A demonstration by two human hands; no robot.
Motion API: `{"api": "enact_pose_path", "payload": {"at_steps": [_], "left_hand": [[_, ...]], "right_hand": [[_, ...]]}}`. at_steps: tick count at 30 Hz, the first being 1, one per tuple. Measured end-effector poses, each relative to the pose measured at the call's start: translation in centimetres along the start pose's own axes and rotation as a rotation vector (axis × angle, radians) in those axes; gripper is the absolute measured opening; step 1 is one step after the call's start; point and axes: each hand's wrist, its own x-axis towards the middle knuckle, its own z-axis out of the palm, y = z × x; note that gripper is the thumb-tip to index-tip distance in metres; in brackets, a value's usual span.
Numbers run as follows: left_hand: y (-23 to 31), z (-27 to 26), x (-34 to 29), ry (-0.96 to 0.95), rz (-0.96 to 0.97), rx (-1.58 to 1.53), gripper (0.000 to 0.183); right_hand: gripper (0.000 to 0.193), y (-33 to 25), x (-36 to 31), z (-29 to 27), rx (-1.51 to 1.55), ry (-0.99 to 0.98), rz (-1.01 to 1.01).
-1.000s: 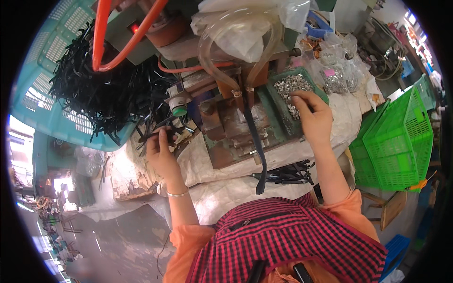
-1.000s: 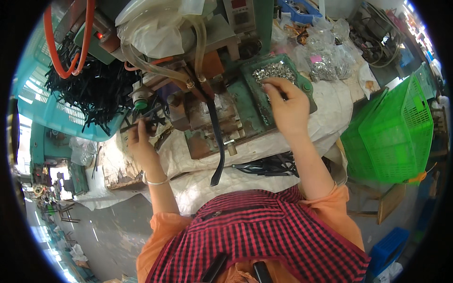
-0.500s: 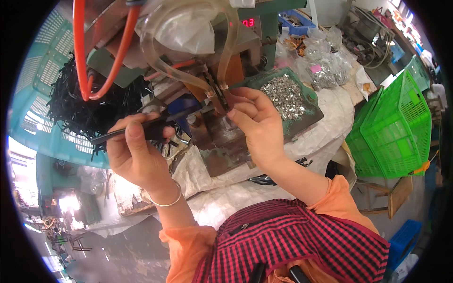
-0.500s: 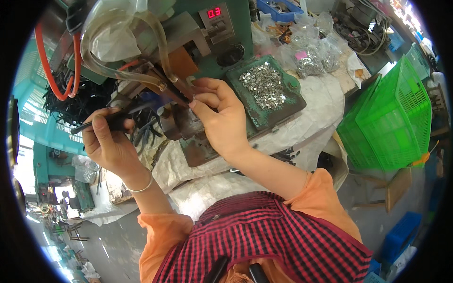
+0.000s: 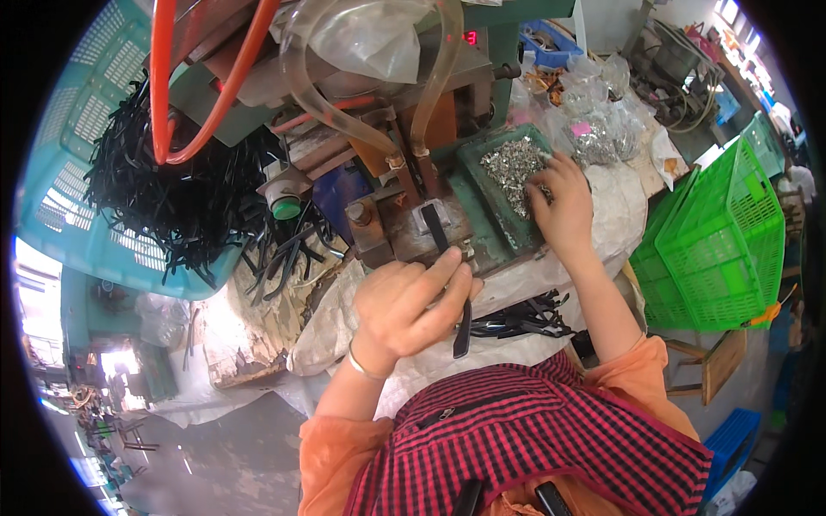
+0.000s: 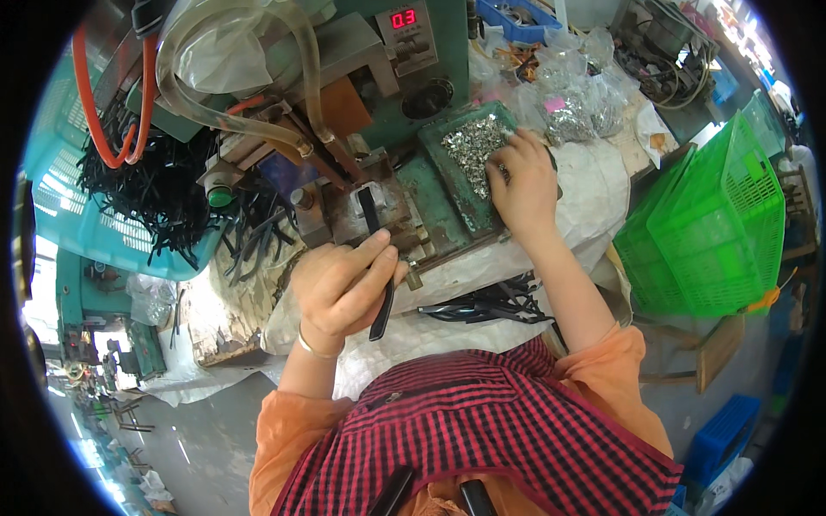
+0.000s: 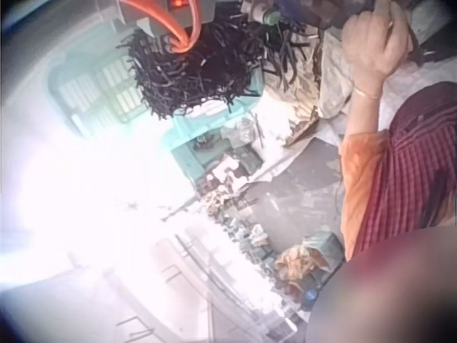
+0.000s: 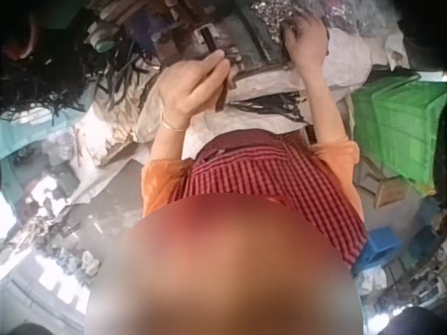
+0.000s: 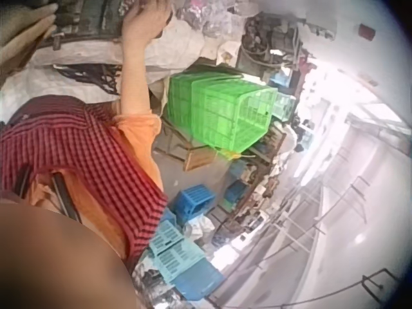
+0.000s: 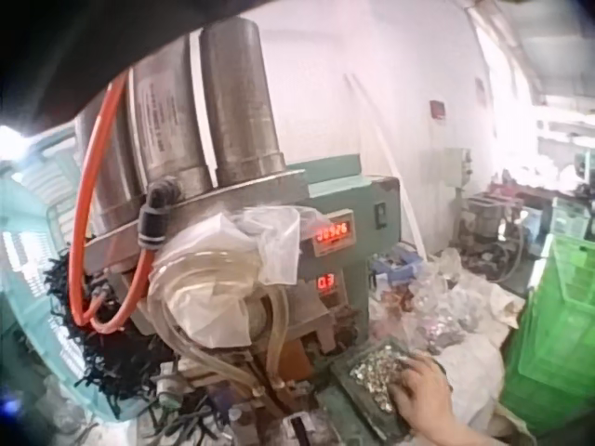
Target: The person repeatedly picks small metal pins and inserts them into black cable ends using a handheld crimping machine. They place each finished cable into a green basket and continue the cycle with new pins and cables.
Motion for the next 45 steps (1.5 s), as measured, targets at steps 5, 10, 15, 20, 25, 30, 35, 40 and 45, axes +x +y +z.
{"api": "enact_pose_path", "payload": {"at_steps": [5, 10, 15, 20, 25, 30, 35, 40, 45], "left_hand": [[-0.8, 0.2, -0.3, 0.017, 0.058, 0.002, 0.026], [0.0, -0.3, -0.8, 0.03, -0.063, -0.025, 0.03], [5.4, -8.8, 5.2, -0.19, -0.393, -0.111, 0.02], [12.5, -14.5, 7.1, -0.229, -0.56, -0.152, 0.024], [2.5, -16.9, -4.3, 0.621, -0.209, 0.911, 0.018], [-11.4, -8.5, -6.6, 0.112, -0.749, 0.251, 0.034], [-17.1, -4.7, -16.2, -0.47, -0.649, 0.351, 0.031], [-16.7, -7.6, -18.0, -0.322, -0.906, 0.157, 0.025], [-15.3, -7.8, -15.9, 0.224, -1.087, -0.048, 0.018]], "right_hand": [[0.011, 0.0, 0.3, 0.4, 0.165, -0.031, 0.248], [0.014, -0.4, 0.5, 1.0, 0.405, 0.0, 0.368], [0.012, 1.1, -0.7, 0.3, 0.627, 0.061, 0.463], [0.014, -1.7, -0.3, 2.1, 0.789, -0.009, 0.561], [0.018, -1.7, -0.8, 2.1, 0.735, -0.012, 0.485], [0.016, -1.1, -0.2, 1.7, 0.946, -0.013, 0.597], [0.017, -2.2, -0.5, 0.7, 0.683, -0.049, 0.561], [0.018, 0.4, -3.0, -1.7, 0.549, 0.035, 0.53], [0.021, -0.7, -0.4, -1.0, 1.073, -0.062, 0.748]]}}
